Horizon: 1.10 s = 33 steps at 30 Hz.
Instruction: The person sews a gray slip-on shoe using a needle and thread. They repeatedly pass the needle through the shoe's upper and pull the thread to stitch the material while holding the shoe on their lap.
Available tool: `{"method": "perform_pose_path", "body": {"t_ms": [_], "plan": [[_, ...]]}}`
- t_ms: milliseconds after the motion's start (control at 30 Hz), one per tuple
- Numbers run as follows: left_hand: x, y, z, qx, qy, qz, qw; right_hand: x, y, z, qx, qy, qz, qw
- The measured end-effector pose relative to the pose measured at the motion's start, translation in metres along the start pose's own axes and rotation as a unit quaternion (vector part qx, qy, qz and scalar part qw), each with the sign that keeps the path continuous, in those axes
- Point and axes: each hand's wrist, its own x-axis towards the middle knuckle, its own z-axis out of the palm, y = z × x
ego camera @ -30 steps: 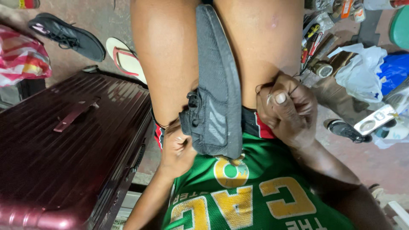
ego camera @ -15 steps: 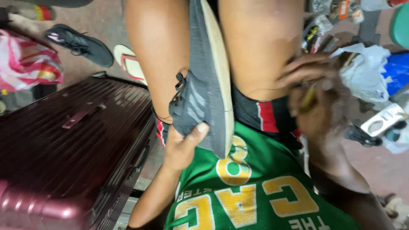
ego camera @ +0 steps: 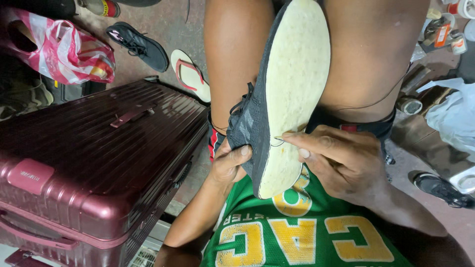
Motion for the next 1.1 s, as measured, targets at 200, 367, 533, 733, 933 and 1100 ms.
{"method": "perform_pose_path", "body": {"t_ms": [200,367,533,733,933,1100], "plan": [[0.000,0.000,-0.002,0.029,-0.009,0.003,1.000,0.001,0.000,-0.002,-0.019,-0.002,-0.010,1.000],[0.002,0.000,0.001,0.059,-0.019,0.015,0.998,0.002,0.002,-0.002,-0.029,0.005,-0.009,1.000],[0.006,0.004,0.014,0.233,-0.014,0.049,0.971,-0.004,0.011,-0.012,-0.064,-0.019,0.011,0.998],[0.019,0.024,0.035,0.435,-0.085,0.041,0.896,-0.011,0.034,-0.036,-0.101,-0.043,0.033,0.993],[0.037,0.054,0.036,0.588,-0.197,0.117,0.776,0.000,0.054,-0.058,-0.042,-0.094,0.020,0.995],[0.052,0.042,0.046,0.624,-0.088,0.133,0.765,0.015,0.055,-0.066,-0.038,-0.124,-0.013,0.991]]}}
